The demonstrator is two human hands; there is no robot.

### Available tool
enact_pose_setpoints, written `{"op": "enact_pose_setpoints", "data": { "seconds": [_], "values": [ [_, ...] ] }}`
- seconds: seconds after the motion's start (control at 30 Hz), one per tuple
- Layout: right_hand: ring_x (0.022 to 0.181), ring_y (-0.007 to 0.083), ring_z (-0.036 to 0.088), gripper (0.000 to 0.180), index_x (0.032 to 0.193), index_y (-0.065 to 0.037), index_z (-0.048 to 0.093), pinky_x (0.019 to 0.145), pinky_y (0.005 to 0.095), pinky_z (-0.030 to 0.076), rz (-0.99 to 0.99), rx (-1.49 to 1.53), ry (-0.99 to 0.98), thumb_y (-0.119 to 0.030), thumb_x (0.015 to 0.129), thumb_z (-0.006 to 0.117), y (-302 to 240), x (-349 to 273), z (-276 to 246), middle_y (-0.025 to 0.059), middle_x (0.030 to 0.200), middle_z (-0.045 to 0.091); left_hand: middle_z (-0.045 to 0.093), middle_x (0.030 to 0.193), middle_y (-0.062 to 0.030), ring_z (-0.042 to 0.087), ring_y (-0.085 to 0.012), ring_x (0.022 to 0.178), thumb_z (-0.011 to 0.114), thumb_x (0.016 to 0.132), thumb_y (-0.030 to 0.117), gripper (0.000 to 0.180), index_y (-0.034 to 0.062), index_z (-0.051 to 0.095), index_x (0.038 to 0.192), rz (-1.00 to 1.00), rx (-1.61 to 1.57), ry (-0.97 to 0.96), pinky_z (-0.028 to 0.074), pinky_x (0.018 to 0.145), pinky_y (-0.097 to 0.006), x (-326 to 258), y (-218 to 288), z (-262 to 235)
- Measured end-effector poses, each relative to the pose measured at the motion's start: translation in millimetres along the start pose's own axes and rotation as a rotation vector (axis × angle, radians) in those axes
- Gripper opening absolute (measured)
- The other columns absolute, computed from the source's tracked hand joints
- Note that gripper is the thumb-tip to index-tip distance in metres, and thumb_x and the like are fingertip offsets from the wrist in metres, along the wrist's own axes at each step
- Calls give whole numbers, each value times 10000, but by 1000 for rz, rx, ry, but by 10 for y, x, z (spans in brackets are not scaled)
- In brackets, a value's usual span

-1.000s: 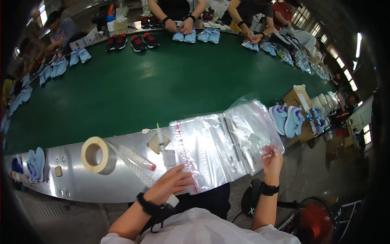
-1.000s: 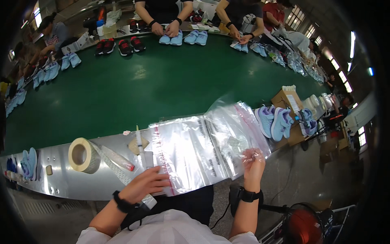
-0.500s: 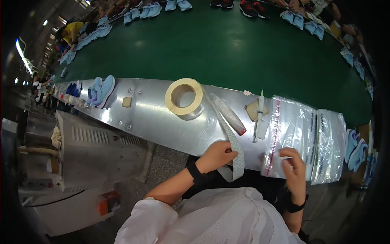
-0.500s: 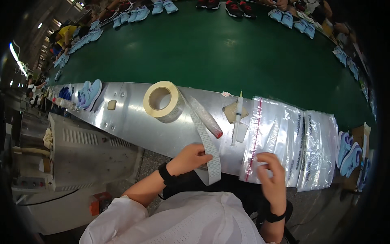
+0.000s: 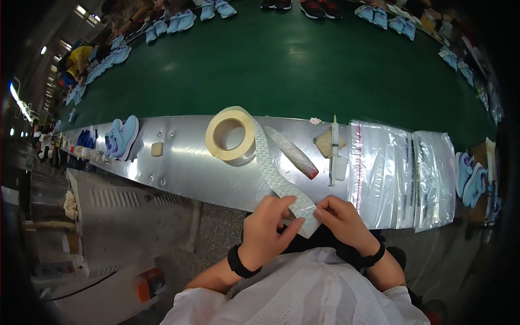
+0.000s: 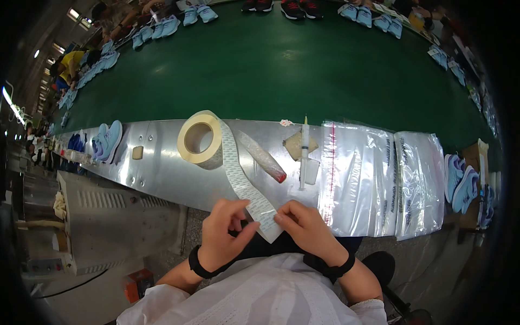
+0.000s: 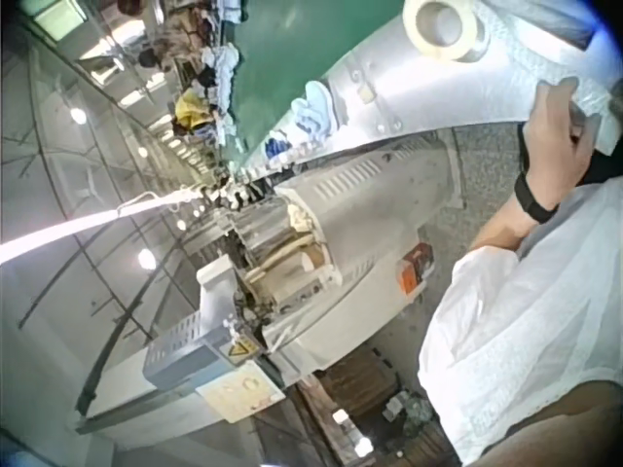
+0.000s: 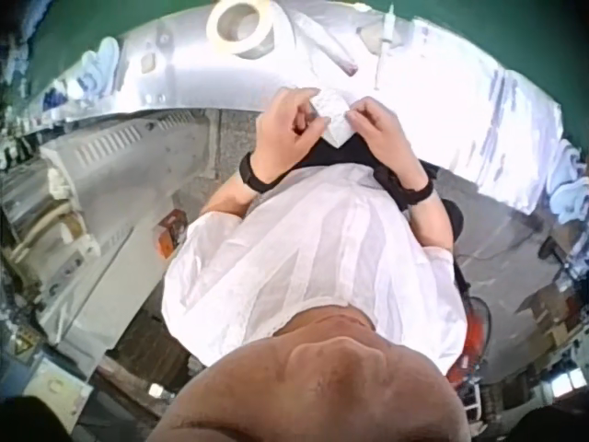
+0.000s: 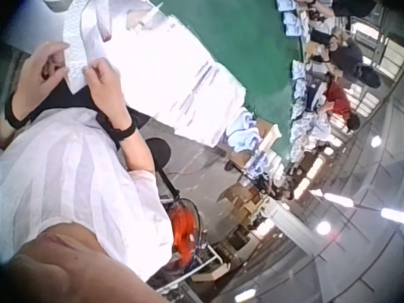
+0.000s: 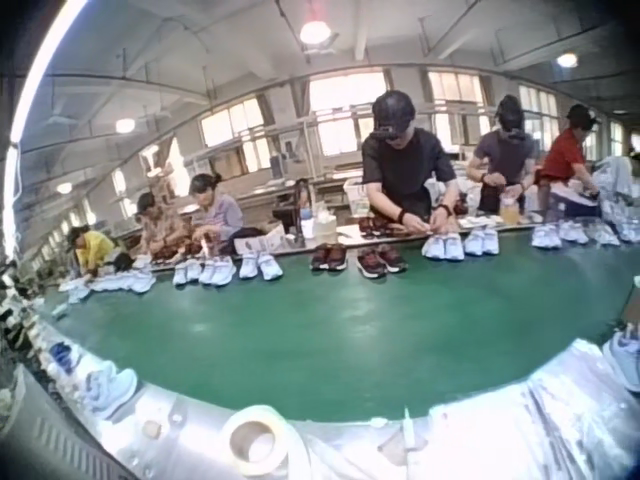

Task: The person places small white rectangular items into clear plastic bags on a green assembly table. They seal the bags and stack them. Later, the person picks up a light blue sneaker from the table, inspects it, and holds it in their hands.

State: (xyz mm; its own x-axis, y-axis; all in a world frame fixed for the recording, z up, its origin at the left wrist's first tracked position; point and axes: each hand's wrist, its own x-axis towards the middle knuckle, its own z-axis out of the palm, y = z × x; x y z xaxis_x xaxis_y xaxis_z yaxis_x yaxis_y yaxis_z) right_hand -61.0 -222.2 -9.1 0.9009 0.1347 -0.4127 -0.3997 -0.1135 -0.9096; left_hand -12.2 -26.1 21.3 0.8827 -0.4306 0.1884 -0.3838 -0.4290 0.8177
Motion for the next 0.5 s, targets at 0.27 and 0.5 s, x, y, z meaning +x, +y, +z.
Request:
{"op": "enact_pose_setpoints", "data": {
  "seconds": [0.27,0.5],
  "values": [
    [712,53,524,103,923,12,596,643,224,458,-177,281,31,-89,900,593,9,44,126,0,765,592,596,871,-98,622,-185,682,663,791,-5,169,-2,631,957,49,-73,-74,511,587,-242,3,-111,131],
    [683,64,564,117,854,16,598,623,228,473,-153,-96,161,-92,862,643,-46,118,209,43,739,626,606,885,-62,598,-108,773,623,849,-2,79,-27,627,924,-251,-376,-165,492,656,-222,-25,-152,139]
  ]
}}
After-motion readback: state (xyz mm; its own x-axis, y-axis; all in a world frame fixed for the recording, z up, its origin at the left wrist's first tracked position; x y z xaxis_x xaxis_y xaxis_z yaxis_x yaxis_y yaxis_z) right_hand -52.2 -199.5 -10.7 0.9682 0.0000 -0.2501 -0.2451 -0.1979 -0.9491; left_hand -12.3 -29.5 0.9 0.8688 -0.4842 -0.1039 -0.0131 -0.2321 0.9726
